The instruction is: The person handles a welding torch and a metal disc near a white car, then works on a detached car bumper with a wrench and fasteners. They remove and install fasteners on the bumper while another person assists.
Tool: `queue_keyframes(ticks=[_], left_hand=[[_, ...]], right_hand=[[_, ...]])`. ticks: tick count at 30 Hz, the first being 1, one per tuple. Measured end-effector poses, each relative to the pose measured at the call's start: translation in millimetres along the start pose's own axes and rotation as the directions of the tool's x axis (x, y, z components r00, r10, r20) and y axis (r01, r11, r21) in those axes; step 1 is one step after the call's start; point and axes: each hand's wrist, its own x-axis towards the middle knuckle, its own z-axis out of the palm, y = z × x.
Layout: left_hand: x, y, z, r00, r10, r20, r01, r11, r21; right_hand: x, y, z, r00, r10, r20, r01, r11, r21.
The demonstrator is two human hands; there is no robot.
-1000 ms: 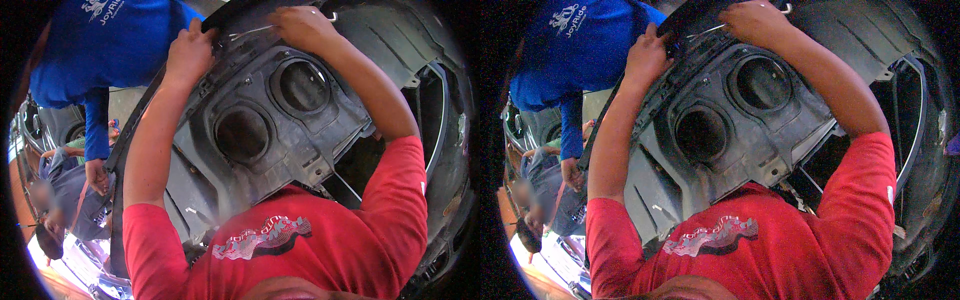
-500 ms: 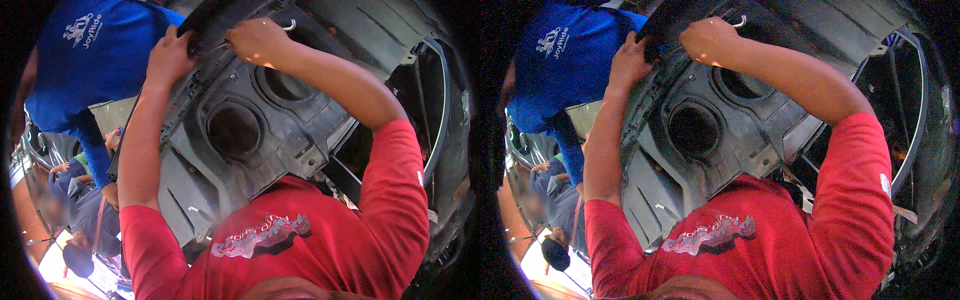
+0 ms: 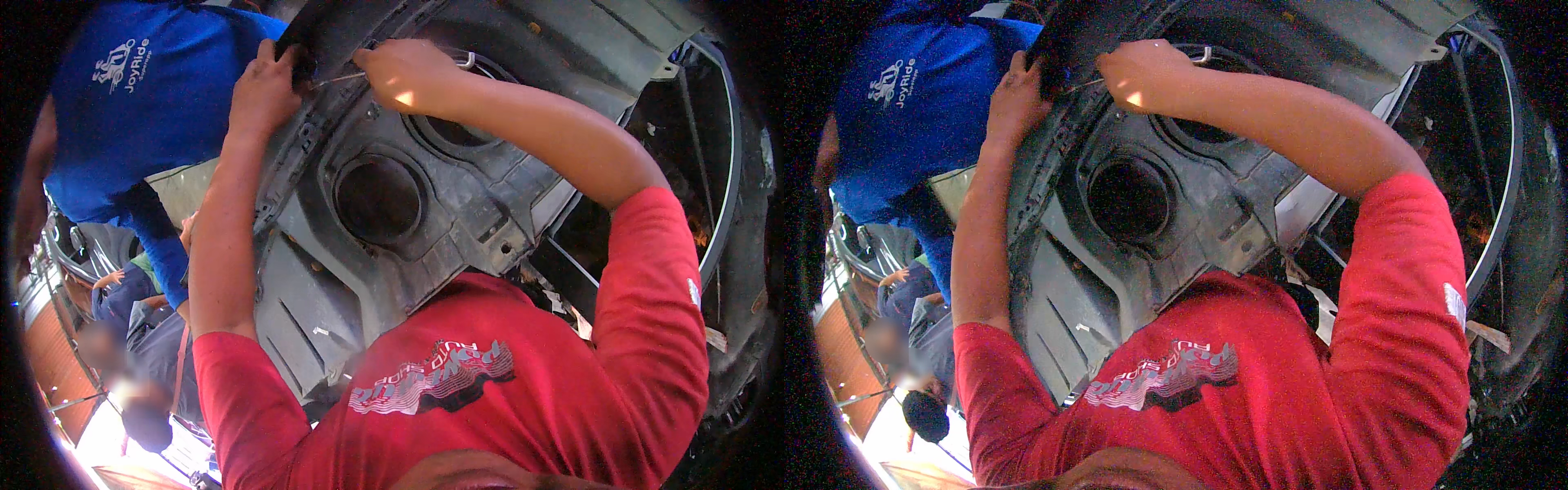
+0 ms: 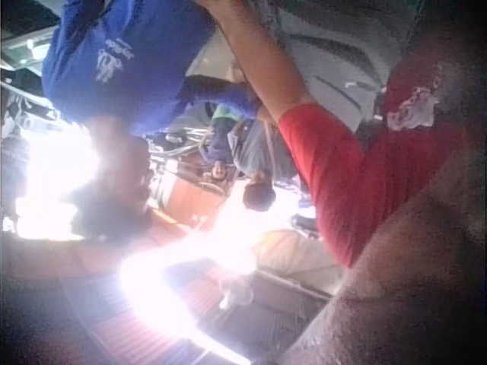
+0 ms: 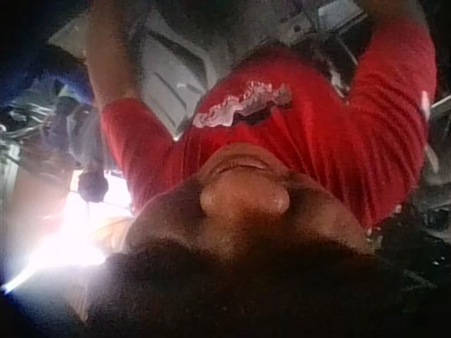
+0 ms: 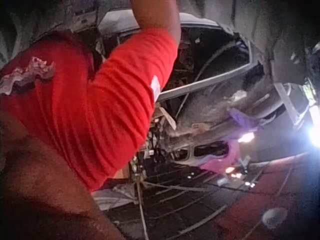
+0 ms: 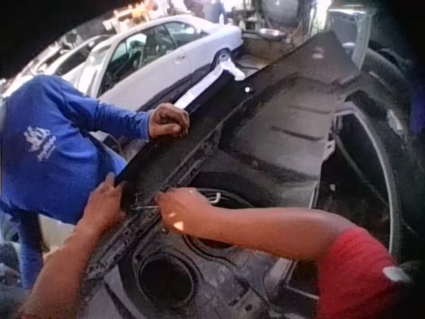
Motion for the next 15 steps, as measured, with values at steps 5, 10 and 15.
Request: queue_keyframes(ticks=[5,10,15], left_hand=[[0,-8,0,0.997,0.070,-0.045,-0.071,0.997,-0.038],[4,-14,1,0.995,0.096,0.007,-0.095,0.994,-0.048],[2,-8,-5,0.992,0.122,0.005,-0.122,0.989,-0.081]], right_hand=[[3,13,5,0.999,-0.021,-0.034,0.021,1.000,0.023],[7,20,8,1.000,0.003,0.004,-0.004,0.999,0.035],[-1,7,0,0.973,-0.205,-0.111,0.203,0.979,-0.024]])
